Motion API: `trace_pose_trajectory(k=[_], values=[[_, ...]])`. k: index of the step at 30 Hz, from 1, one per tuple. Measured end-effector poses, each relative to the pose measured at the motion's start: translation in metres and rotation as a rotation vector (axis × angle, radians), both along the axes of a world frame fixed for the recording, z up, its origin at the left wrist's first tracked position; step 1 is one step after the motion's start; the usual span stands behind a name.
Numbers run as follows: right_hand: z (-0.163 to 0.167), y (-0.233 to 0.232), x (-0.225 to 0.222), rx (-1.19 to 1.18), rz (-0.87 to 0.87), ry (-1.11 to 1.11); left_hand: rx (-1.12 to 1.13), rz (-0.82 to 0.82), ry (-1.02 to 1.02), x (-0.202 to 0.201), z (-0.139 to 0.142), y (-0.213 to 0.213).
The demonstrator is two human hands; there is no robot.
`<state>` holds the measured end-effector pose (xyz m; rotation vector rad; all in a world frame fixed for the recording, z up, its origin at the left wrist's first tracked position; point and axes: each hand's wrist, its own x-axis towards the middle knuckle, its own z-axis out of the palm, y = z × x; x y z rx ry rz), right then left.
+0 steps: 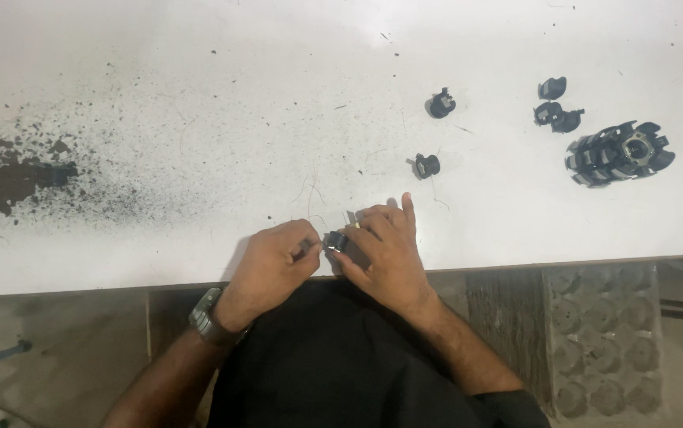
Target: The person sits at a white workbench assembling small black plastic roller components onto circular wheel hubs. They pick up individual parts, press them into place on a hub by hand, and set completed hubs aside with others on the table.
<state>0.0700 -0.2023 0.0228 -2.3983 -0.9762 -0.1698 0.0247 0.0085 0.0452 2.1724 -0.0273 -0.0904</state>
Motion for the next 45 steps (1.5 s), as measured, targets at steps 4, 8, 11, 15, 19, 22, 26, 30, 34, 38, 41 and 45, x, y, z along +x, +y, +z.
trace_pose_trajectory(k=[4, 8, 11, 15, 19, 22, 26, 30, 34, 38, 41, 45], values=[[0.001, 0.001, -0.001, 0.005, 0.001, -0.014, -0.027, 0.016, -0.049, 0.0, -0.001, -0.001], [-0.001, -0.001, -0.001, -0.009, -0.011, -0.011, 0.028, -0.004, -0.01, 0.002, -0.006, -0.003], [-0.007, -0.005, -0.005, 0.079, -0.025, -0.093, -0.007, 0.001, -0.056, 0.001, -0.013, -0.007], [-0.023, -0.008, -0.018, 0.357, 0.035, -0.142, 0.002, 0.011, -0.037, 0.001, -0.021, -0.014], [-0.037, -0.002, -0.026, 0.414, 0.095, -0.061, -0.032, 0.014, -0.101, 0.0, -0.024, -0.018], [-0.039, -0.001, -0.026, 0.369, 0.083, -0.08, -0.071, 0.023, -0.116, 0.0, -0.024, -0.018], [-0.037, 0.0, -0.025, 0.378, 0.069, -0.109, -0.093, 0.031, -0.125, -0.001, -0.024, -0.019], [-0.033, 0.001, -0.026, 0.373, 0.065, -0.12, -0.128, 0.027, -0.127, -0.001, -0.025, -0.019], [-0.03, 0.002, -0.025, 0.371, 0.06, -0.116, -0.145, 0.031, -0.183, -0.001, -0.025, -0.018], [-0.033, 0.001, -0.024, 0.357, 0.046, -0.116, -0.161, 0.032, -0.188, -0.002, -0.028, -0.02], [-0.034, -0.008, -0.018, 0.283, 0.069, -0.131, -0.164, 0.031, -0.215, -0.001, -0.03, -0.027], [-0.029, -0.025, 0.014, 0.176, -0.072, -0.185, 0.008, 0.036, -0.332, 0.005, -0.022, -0.012]])
